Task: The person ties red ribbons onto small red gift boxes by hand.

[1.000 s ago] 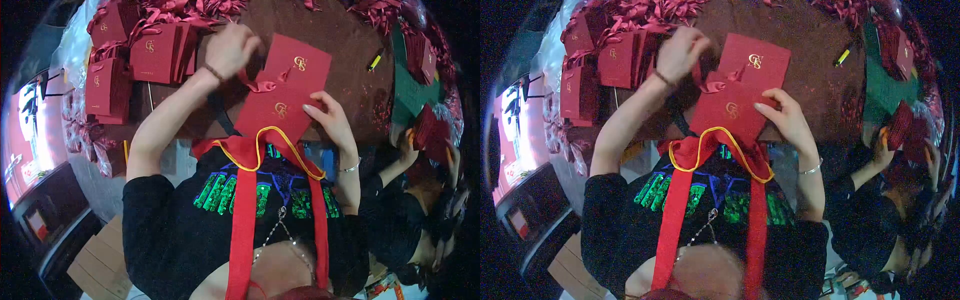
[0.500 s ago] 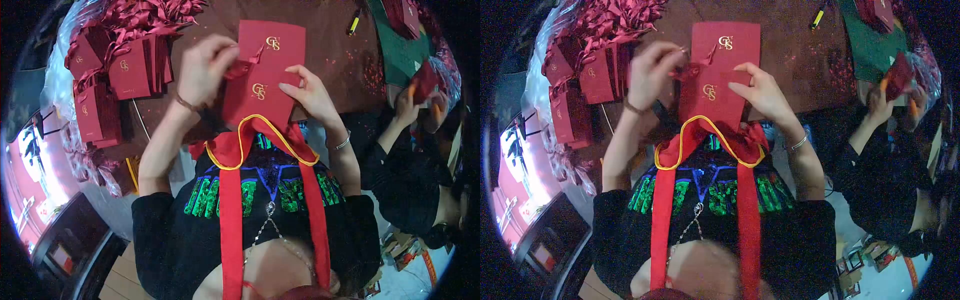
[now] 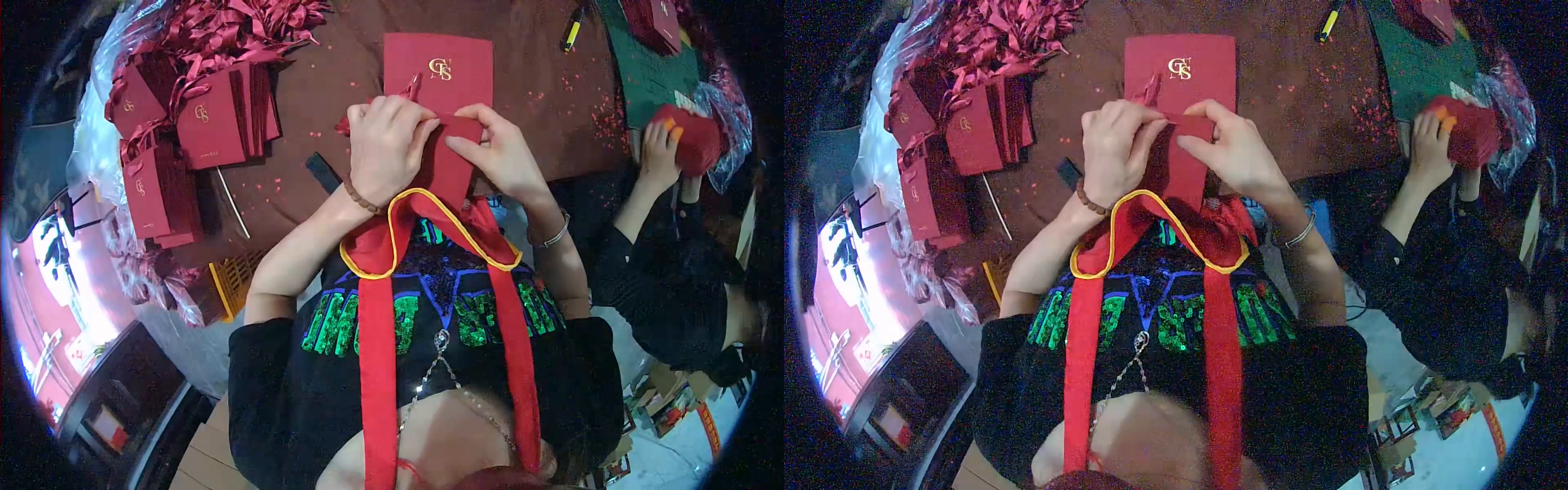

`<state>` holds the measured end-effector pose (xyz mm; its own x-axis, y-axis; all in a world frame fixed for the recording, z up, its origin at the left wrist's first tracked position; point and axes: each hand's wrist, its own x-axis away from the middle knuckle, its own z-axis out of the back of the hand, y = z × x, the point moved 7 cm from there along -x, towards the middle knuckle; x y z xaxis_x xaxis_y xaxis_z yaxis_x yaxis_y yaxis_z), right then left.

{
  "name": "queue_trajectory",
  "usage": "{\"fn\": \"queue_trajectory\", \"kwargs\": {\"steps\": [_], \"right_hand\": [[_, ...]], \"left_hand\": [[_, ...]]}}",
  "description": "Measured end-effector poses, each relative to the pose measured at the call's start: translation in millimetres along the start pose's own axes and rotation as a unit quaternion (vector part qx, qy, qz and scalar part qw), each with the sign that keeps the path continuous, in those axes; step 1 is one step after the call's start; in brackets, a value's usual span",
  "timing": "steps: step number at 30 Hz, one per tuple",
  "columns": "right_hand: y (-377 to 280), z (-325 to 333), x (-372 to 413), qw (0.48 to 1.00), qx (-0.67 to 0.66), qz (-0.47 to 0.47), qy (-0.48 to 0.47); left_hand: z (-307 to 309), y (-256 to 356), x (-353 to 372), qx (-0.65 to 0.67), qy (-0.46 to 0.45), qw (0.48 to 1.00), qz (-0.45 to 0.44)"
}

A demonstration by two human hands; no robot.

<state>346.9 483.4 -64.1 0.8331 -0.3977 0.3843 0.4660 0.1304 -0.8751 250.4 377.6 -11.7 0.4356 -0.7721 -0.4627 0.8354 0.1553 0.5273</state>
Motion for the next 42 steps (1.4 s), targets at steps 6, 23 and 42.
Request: {"fn": "queue_trajectory", "kwargs": {"steps": [6,23,42], "right_hand": [[0,2,0,1.000,0.026,0.018,-0.002],[-2,5,-1,0.998,0.024,0.051,0.012],[7,2,-4,0.998,-0.048,0.042,-0.016]], "left_hand": [[-2,11,9,-0.052,0.038,0.996,-0.067],[-11,4,1,-0.011,-0.046,0.999,0.006],[-4,18,2,-0.093,0.032,0.992,-0.076]]}}
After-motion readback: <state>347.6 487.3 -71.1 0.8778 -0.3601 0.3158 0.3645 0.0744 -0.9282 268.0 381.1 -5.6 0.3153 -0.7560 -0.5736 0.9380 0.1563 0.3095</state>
